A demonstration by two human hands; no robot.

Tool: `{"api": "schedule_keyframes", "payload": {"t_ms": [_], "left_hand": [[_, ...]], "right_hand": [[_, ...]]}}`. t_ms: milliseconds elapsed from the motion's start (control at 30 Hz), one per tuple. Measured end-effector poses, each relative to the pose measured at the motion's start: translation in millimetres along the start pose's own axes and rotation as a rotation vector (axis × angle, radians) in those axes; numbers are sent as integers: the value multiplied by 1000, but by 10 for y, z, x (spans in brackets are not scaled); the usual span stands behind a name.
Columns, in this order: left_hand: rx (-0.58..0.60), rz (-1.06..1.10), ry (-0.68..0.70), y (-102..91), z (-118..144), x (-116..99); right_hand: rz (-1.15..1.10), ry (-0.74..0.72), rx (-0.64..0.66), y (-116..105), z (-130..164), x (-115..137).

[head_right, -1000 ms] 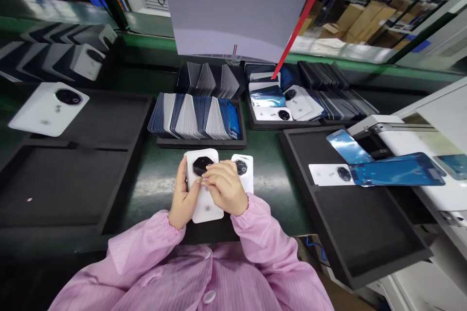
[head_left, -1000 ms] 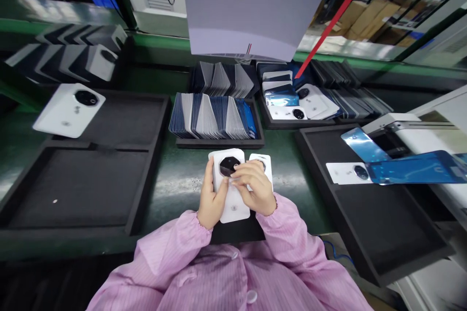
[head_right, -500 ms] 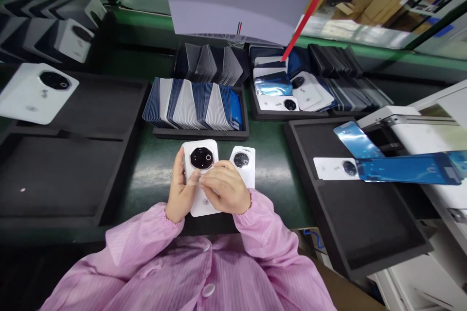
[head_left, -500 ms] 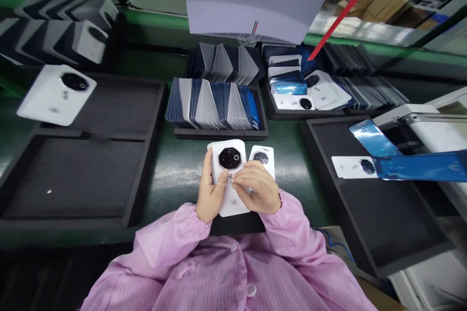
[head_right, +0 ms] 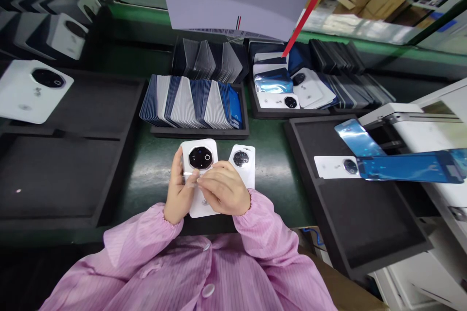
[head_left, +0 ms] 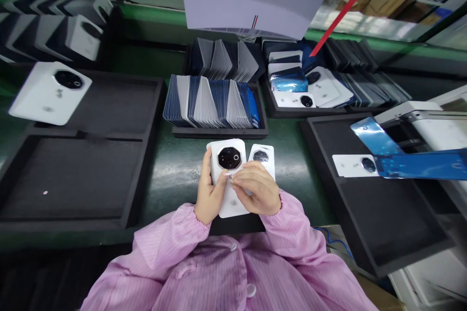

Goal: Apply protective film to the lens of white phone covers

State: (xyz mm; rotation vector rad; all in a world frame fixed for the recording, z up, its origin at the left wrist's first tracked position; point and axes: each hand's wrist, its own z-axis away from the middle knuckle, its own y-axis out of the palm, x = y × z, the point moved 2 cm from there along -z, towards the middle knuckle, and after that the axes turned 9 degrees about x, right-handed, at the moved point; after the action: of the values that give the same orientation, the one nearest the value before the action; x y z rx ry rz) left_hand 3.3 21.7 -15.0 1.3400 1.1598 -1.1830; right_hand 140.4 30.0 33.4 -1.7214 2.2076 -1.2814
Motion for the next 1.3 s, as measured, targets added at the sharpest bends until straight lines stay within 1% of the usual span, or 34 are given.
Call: {"api": "schedule_keyframes", "payload": {"t_ms": [133,233,300,433,500,567,633,667,733,800,833,867,900,933,1000,1067,1100,1133,1167,1200,1233,1300], "left_hand": [[-9,12,-8,5,3,-22],[-12,22,-25,13,4,-28],[-10,27,-25,19,6,-25],[9,77,-37,28,18,1],[20,91,-41,26,27,15],[31,105,-45,24,34,26],[36,141,-52,23,37,37],[33,159,-54,23,37,41],[12,174,-54,23,33,46],[-16,175,-64,23,27,46],[-25,181,-77,25,24,44],[-30,192,-92,28,22,42],[-33,205,-106,32,20,40],[-34,217,-117,36,19,37],[-36,228,-120,43,19,31],[-36,219,-109,45,18,28],[-36,213,-102,45,18,28],[-36,203,-96,43,17,29],[-38,191,-90,41,16,30],[-39,178,-86,38,15,30],[-39,163,-82,37,13,28],[-32,124,-76,36,14,23]], "right_hand": [[22,20,-46,0,-6,-4],[55,77,-79,-3,-2,-17],[92,176,-78,-11,2,-40],[121,469,-7,-23,11,-110],[84,524,11,-16,8,-118],[39,524,-21,-9,2,-108],[-22,536,-100,-24,1,-110],[-73,557,-169,-49,8,-125],[-204,620,-364,-150,50,-195],[-312,689,-581,-300,136,-313],[-335,730,-657,-379,194,-382],[-342,779,-686,-447,257,-455],[-343,846,-655,-495,324,-528],[-337,921,-576,-519,392,-597],[-262,1062,-336,-503,523,-708],[-70,1130,-117,-443,619,-771],[53,1126,-51,-416,641,-783],[171,1102,-16,-396,643,-782],[263,1062,-11,-384,623,-765],[318,1011,-34,-379,582,-731],[333,951,-72,-379,523,-679],[264,811,-162,-375,356,-526]]}}
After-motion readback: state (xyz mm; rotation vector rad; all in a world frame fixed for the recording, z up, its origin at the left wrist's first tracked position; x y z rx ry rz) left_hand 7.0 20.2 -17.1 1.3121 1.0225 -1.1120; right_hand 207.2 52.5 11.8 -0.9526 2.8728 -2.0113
